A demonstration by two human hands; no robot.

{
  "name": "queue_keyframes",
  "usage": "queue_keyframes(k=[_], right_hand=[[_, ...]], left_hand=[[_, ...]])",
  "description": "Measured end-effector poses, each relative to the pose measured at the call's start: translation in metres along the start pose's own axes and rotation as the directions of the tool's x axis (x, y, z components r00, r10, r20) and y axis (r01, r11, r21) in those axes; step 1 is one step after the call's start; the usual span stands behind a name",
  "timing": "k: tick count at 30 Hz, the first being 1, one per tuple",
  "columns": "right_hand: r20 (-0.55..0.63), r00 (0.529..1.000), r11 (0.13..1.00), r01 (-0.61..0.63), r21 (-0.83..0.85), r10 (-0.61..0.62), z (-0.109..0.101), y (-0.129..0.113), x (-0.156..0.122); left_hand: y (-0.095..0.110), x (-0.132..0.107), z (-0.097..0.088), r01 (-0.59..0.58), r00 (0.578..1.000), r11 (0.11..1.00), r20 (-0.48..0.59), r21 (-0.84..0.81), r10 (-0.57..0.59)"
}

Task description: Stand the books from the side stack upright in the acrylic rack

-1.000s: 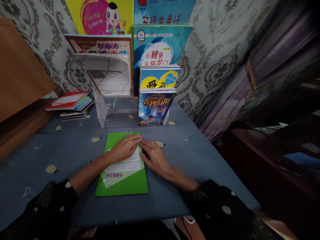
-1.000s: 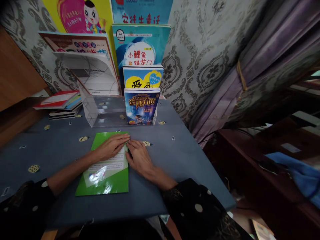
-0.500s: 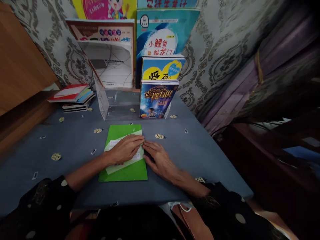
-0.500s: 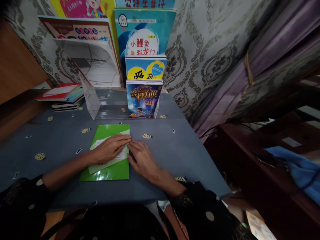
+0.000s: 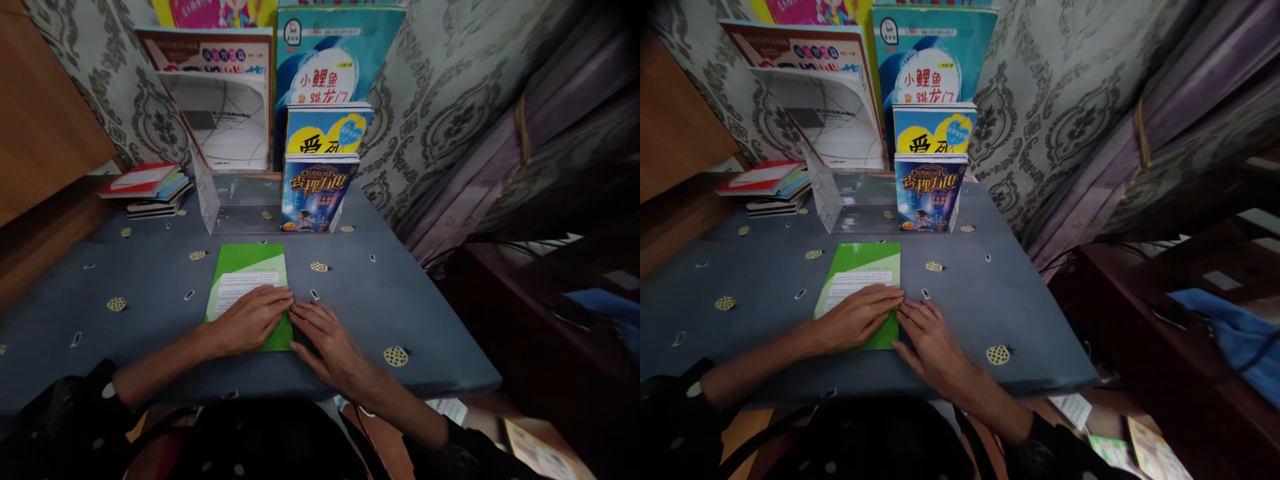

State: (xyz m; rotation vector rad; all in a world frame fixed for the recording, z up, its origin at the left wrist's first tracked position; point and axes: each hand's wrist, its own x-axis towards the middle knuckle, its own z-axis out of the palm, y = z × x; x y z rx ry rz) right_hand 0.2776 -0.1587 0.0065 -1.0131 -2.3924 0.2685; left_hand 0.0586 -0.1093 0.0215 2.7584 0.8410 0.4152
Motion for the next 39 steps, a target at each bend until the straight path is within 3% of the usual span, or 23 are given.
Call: queue_keyframes(k=[7, 15, 22, 32, 39], right_hand=[[-0.044, 0.998, 0.998, 0.039, 0.044, -0.038, -0.002, -0.01, -0.016], [-0.139, 0.987, 0.991, 0.099, 0.093, -0.086, -0.002, -0.024, -0.015], [-0.125, 0.988, 0.995, 0.096, 0.036, -0.091, -0.001, -0.023, -0.01], [-0.154, 0.982, 0.994, 0.102, -0.038, -0.106, 0.001, -0.008, 0.004], [-0.217, 0.969, 0.99, 0.134, 0.045, -0.121, 0.001, -0.006, 0.005]], left_hand=[[0.03, -0.018, 0.001, 0.025, 1.0, 0.999, 0.008, -0.044, -0.025], [0.054, -0.037, 0.009, 0.012, 1.0, 1.0, -0.003, -0.004, -0.012], [0.047, -0.037, 0.013, -0.005, 1.0, 1.0, -0.004, -0.024, 0.005], [0.034, -0.021, 0.015, 0.004, 0.997, 0.999, -0.072, 0.032, -0.002], [0.039, -0.026, 0.012, 0.029, 0.999, 1.0, -0.028, 0.006, -0.029]])
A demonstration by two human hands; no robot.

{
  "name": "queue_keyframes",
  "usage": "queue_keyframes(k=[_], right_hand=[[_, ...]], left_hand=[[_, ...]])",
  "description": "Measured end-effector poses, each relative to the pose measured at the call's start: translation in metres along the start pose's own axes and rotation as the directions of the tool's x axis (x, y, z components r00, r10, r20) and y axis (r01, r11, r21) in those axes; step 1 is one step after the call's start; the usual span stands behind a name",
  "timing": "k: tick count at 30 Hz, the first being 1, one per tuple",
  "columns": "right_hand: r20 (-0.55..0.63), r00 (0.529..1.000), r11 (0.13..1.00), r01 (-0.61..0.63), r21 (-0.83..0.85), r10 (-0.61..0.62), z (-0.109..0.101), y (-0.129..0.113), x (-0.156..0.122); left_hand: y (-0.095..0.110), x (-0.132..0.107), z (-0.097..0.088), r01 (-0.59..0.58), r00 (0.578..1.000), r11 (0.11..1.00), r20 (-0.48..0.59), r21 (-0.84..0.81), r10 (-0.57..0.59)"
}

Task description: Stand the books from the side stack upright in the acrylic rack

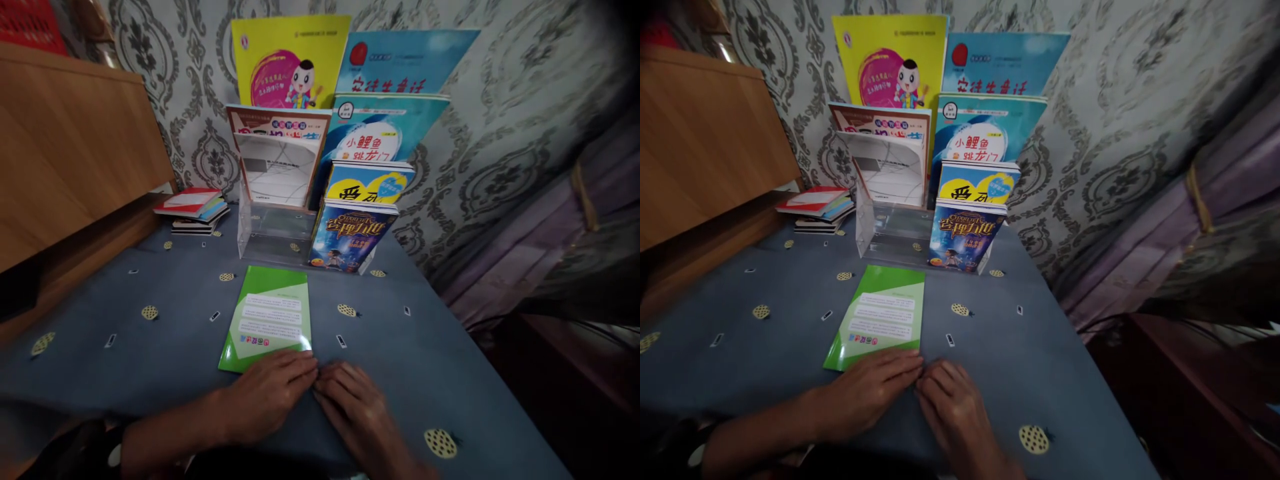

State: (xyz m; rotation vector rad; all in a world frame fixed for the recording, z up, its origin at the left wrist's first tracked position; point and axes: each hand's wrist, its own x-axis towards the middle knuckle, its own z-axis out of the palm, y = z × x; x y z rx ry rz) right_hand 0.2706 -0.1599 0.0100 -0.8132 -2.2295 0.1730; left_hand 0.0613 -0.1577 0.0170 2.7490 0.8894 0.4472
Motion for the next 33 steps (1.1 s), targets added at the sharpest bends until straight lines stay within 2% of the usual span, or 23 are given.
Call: queue_keyframes(k=[6, 8, 13, 18, 21, 27, 31, 33], right_hand=[[-0.026, 0.997, 0.997, -0.067, 0.036, 0.068, -0.005, 0.0, 0.005], [-0.006, 0.999, 0.997, -0.048, 0.058, 0.048, -0.007, -0.001, 0.011], [0.193, 0.978, 0.992, 0.062, 0.108, -0.082, -0.007, -0.007, 0.031], [0.459, 0.883, 0.992, 0.05, 0.118, -0.099, 0.002, -0.017, 0.05], [0.564, 0.818, 0.99, 0.038, 0.139, -0.111, 0.011, -0.024, 0.062], [0.636, 0.749, 0.97, 0.038, 0.239, -0.186, 0.036, -0.031, 0.088], [0.655, 0.723, 0.959, 0.039, 0.279, -0.22, 0.052, -0.021, 0.105], [0.663, 0.713, 0.96, 0.052, 0.275, -0.228, 0.06, -0.012, 0.114]], left_hand=[[0.006, -0.016, -0.009, -0.044, 0.997, 0.998, 0.072, 0.044, 0.041], [0.007, -0.022, -0.014, -0.038, 0.995, 0.996, 0.1, 0.079, 0.03], [0.009, -0.042, -0.022, 0.029, 0.991, 0.978, 0.124, 0.206, -0.056], [0.003, -0.071, -0.017, 0.089, 0.995, 0.946, 0.009, 0.311, -0.097], [-0.001, -0.086, -0.02, 0.14, 0.99, 0.932, -0.051, 0.334, -0.131], [-0.004, -0.092, -0.037, 0.182, 0.979, 0.926, -0.153, 0.331, -0.138], [-0.004, -0.086, -0.041, 0.196, 0.964, 0.941, -0.228, 0.275, -0.134], [-0.005, -0.084, -0.042, 0.183, 0.965, 0.946, -0.233, 0.267, -0.121]])
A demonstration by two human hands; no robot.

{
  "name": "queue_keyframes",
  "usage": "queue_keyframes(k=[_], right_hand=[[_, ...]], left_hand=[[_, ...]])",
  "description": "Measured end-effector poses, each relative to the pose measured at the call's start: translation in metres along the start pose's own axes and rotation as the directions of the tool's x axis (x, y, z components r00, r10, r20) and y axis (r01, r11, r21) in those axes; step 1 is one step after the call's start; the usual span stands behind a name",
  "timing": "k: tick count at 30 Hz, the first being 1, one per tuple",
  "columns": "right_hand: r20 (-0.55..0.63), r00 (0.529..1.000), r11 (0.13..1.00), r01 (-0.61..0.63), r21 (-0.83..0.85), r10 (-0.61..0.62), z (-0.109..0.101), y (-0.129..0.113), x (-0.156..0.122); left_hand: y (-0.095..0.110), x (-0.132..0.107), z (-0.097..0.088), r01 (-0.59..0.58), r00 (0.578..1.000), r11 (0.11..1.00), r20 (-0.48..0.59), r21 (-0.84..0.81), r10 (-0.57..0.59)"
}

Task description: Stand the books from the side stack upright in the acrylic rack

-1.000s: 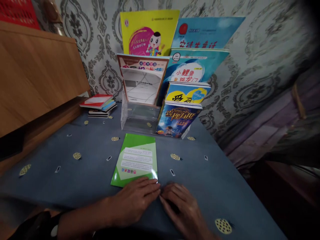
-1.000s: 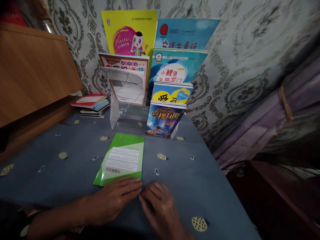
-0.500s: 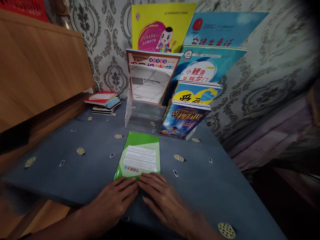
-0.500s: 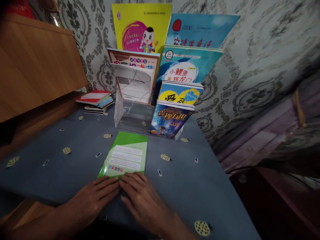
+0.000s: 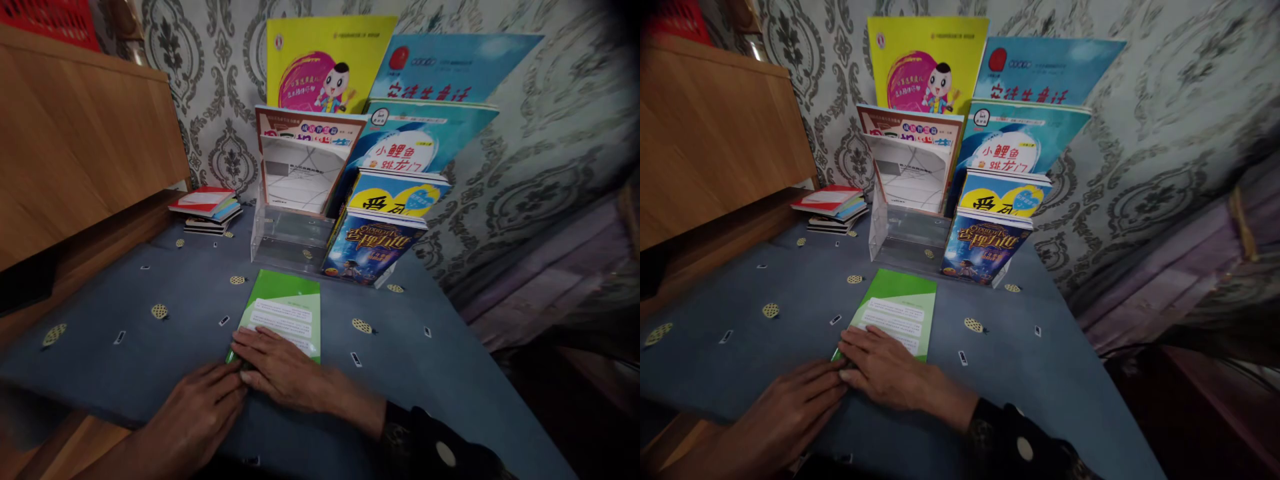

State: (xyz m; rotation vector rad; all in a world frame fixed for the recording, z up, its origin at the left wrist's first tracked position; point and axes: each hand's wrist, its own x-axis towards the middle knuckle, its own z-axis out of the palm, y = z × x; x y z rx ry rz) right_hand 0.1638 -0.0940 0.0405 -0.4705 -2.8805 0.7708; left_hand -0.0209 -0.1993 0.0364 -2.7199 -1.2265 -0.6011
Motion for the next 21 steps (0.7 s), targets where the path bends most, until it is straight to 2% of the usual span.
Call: queue_keyframes(k=[4, 11, 16, 21], right_hand=[[0.009, 1.0, 0.998, 0.001, -0.068, 0.0, -0.006, 0.025, 0.019], [-0.053, 0.998, 0.984, -0.049, -0.17, 0.041, -0.019, 0.073, 0.046], [-0.147, 0.976, 0.961, -0.189, -0.201, 0.161, -0.03, 0.103, 0.048], [-0.277, 0.907, 0.904, -0.378, -0.199, 0.318, -0.029, 0.114, 0.027]], left_hand=[[-0.003, 0.001, 0.0, -0.024, 1.0, 0.999, 0.002, 0.022, 0.024], [-0.007, 0.002, -0.007, -0.068, 0.998, 0.996, 0.011, 0.064, 0.067], [-0.009, 0.003, -0.01, -0.052, 0.999, 0.998, 0.019, 0.034, 0.051], [-0.016, 0.003, -0.003, -0.04, 0.999, 0.999, 0.031, 0.01, 0.04]])
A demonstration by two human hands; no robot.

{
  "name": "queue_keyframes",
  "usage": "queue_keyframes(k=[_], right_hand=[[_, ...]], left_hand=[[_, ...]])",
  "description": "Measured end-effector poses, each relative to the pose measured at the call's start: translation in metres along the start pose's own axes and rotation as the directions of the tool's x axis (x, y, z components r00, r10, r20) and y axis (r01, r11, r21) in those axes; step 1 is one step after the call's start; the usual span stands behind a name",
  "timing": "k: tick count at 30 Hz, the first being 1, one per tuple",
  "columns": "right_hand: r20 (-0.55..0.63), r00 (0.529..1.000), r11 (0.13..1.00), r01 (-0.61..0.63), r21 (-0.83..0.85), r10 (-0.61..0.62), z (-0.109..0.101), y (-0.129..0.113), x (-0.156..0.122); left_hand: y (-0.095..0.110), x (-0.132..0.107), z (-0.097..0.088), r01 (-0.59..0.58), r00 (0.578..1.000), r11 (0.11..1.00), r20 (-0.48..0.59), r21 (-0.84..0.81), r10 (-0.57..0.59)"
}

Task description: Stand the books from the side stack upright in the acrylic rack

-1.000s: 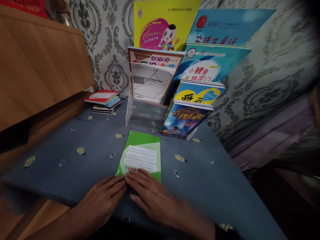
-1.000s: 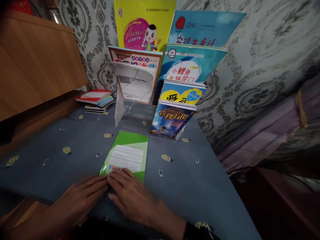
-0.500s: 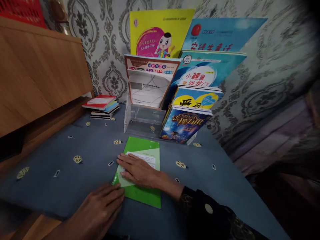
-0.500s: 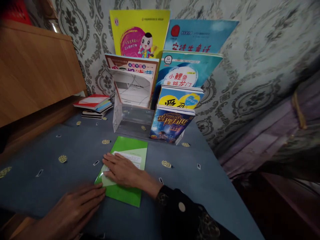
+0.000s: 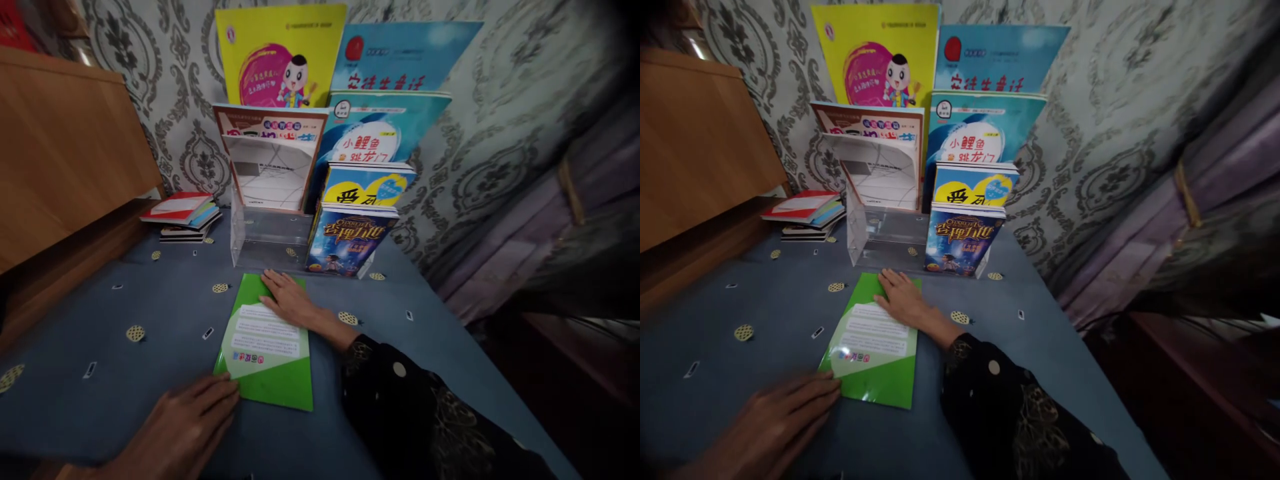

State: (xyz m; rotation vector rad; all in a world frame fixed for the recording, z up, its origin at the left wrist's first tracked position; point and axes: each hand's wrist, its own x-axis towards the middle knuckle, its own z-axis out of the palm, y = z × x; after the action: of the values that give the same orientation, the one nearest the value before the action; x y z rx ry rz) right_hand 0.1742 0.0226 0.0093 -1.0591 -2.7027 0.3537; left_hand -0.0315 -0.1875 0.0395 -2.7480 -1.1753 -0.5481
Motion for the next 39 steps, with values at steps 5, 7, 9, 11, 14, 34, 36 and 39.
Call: queue_keyframes(k=[5, 7, 9, 11, 14, 34, 36, 39], right_hand=[[-0.067, 0.989, 0.99, -0.137, -0.02, 0.135, -0.001, 0.01, -0.039], [-0.078, 0.986, 0.989, -0.149, -0.019, 0.147, -0.002, 0.01, -0.053], [-0.091, 0.984, 0.988, -0.154, -0.012, 0.153, -0.004, 0.009, -0.064], [-0.094, 0.982, 0.986, -0.167, -0.013, 0.165, -0.007, 0.006, -0.07], [-0.085, 0.98, 0.983, -0.181, -0.016, 0.179, -0.01, 0.002, -0.072], [-0.124, 0.98, 0.987, -0.156, 0.032, 0.159, -0.009, 0.006, -0.075], [-0.126, 0.979, 0.987, -0.156, 0.026, 0.158, -0.009, 0.006, -0.076], [-0.11, 0.982, 0.988, -0.154, 0.009, 0.154, -0.013, 0.005, -0.076]], left_hand=[[-0.022, 0.013, 0.013, 0.072, 0.996, 0.997, 0.055, -0.03, -0.07], [-0.039, 0.025, 0.021, 0.089, 0.993, 0.995, 0.078, -0.041, -0.085], [-0.061, 0.041, 0.03, 0.091, 0.991, 0.995, 0.1, -0.039, -0.087], [-0.084, 0.06, 0.039, 0.1, 0.985, 0.995, 0.142, -0.024, -0.096], [-0.112, 0.09, 0.054, 0.17, 0.971, 0.985, 0.173, -0.013, -0.165], [-0.134, 0.112, 0.083, 0.254, 0.967, 0.966, 0.03, -0.045, -0.253], [-0.133, 0.113, 0.083, 0.25, 0.968, 0.967, 0.03, -0.039, -0.249], [-0.132, 0.113, 0.083, 0.245, 0.969, 0.969, 0.028, -0.027, -0.245]])
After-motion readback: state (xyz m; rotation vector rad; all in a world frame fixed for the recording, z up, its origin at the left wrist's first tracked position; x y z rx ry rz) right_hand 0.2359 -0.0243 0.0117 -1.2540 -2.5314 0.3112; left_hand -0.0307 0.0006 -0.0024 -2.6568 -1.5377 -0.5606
